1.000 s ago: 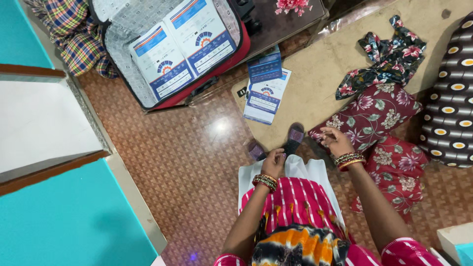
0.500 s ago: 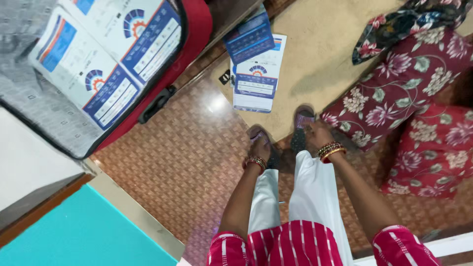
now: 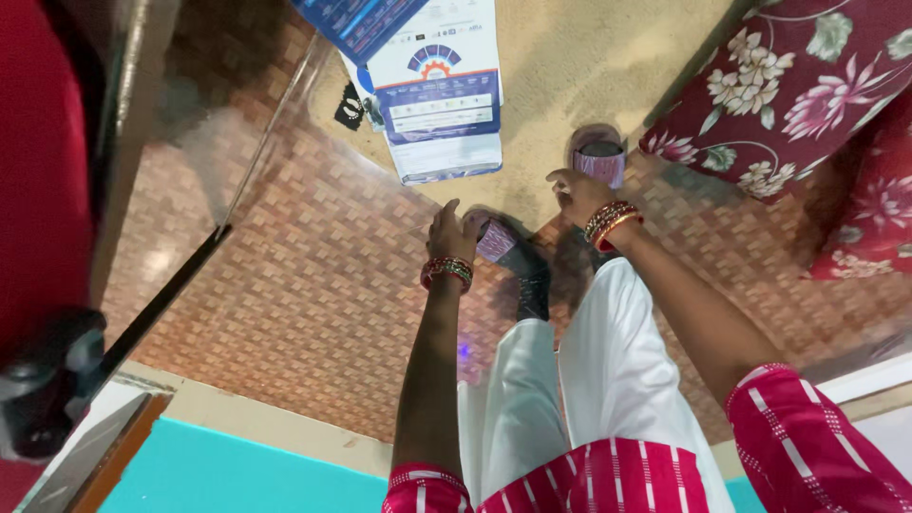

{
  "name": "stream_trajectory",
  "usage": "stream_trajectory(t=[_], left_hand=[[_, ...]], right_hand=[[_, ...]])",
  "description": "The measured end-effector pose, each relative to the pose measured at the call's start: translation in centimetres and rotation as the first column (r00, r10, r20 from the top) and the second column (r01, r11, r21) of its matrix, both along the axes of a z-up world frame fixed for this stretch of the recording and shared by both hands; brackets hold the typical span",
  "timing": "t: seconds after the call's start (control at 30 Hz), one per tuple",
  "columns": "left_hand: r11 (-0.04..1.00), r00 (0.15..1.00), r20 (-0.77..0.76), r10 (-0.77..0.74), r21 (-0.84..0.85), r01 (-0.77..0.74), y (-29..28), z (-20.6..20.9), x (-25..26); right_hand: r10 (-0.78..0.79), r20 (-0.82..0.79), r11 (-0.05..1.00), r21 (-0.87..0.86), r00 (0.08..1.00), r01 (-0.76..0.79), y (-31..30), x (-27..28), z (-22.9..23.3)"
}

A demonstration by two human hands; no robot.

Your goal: The person organizes papers and brochures by picking them up from the floor and a table, placing them into a suitcase, and smoothing them out.

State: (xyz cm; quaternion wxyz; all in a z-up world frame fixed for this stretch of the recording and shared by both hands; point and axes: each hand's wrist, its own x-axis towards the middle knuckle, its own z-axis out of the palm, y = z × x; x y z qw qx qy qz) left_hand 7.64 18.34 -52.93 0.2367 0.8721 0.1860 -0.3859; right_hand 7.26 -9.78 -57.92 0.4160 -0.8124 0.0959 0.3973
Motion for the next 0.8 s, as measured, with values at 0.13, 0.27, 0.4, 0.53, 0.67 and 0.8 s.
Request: stream_trajectory(t=[0.13,0.27,0.4,0.53,0.67,0.8], left_hand=[[0.998,0.997,0.028,-0.066,-0.014,0.066,0.7,-2.9,-1.8],[0.992,0.993,0.031,-0.117,-0.038,0.119,2.1,-5.4,-2.9],[0.981,0.979,0.092,-0.184,-0.047,0.189,4.1,-6.4,-2.7],[0.980,0.978,0.089,-0.190,-0.037,0.194,5.3,-6.2,-1.8],[0.988,0.986,0.074,-0.151,0.003,0.151,6.2,-5.8,-1.2],[0.994,0.988,0.111,-0.111,0.016,0.110,7.2,-7.0,-1.9]], right_hand=[[-0.099,0.015,0.991,0.095,0.995,0.097,2.6,-1.5,-6.3],[-0.017,0.000,0.995,0.097,1.000,0.017,6.0,-1.8,-10.7],[-0.014,0.003,0.990,0.137,1.000,0.013,9.2,-0.4,-12.5],[-0.063,-0.211,0.996,0.055,0.976,0.076,11.0,0.5,-14.3],[-0.073,-0.095,0.977,0.193,0.993,0.090,10.5,-0.4,-13.8],[-0.059,-0.151,0.971,0.220,0.987,0.092,7.3,-1.6,-10.9]])
